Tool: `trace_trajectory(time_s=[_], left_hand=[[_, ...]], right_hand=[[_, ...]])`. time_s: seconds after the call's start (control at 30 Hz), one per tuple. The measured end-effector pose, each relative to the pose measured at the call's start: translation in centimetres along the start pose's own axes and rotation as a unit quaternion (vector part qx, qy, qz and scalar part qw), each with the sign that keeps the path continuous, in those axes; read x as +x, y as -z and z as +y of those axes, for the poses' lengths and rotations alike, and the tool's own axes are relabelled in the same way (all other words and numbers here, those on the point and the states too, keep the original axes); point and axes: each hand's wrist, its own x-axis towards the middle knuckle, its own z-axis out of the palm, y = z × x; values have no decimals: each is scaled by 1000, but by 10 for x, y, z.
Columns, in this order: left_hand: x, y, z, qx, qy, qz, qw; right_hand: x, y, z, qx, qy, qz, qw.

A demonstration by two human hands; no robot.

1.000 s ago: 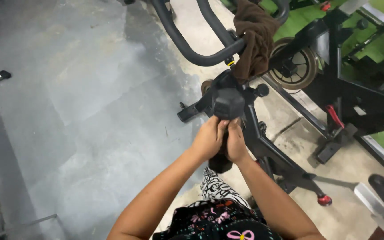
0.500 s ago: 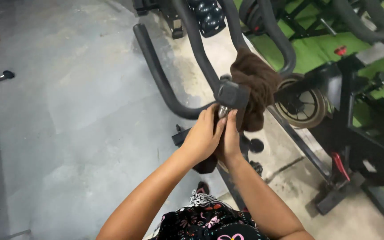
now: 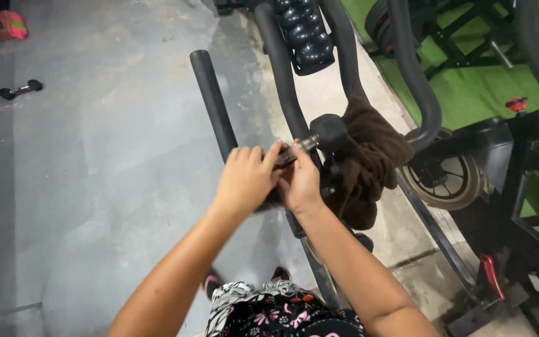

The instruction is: Cleaning gym equipment including stationary bikes and a dumbbell using a spray bottle and cloth.

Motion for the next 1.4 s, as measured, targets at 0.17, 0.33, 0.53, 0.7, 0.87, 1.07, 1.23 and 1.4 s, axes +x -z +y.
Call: trace_trajectory(time_s=[0.17,0.33,0.53,0.7,0.87,1.07,1.23,1.4], left_hand=[[15,-3,-23,-80,-32,-49,995],[36,-13,-50,-108,-73,-106,986],[42,-14,-59,-108,-111,-97,983],[35,-10,-57,-151,-84,-83,981],[33,-8,-60,-162,-122,-66,977],[29,7,-65,-213,-153,-39,964],[15,7,-60,-221,-217,24,950],[-1,11,-57,-127,-201,-1,971]], right_hand=[[5,3,0,26,23,0,999],[14,-34,4,55,56,35,996],[16,-27,10,-45,109,99,988],[2,-26,12,-179,94,157,967],[-4,-5,43,-264,178,169,933],[-39,-49,74,-450,317,277,788],[-61,-60,98,-488,377,309,724],[-74,-70,116,-461,399,295,736]])
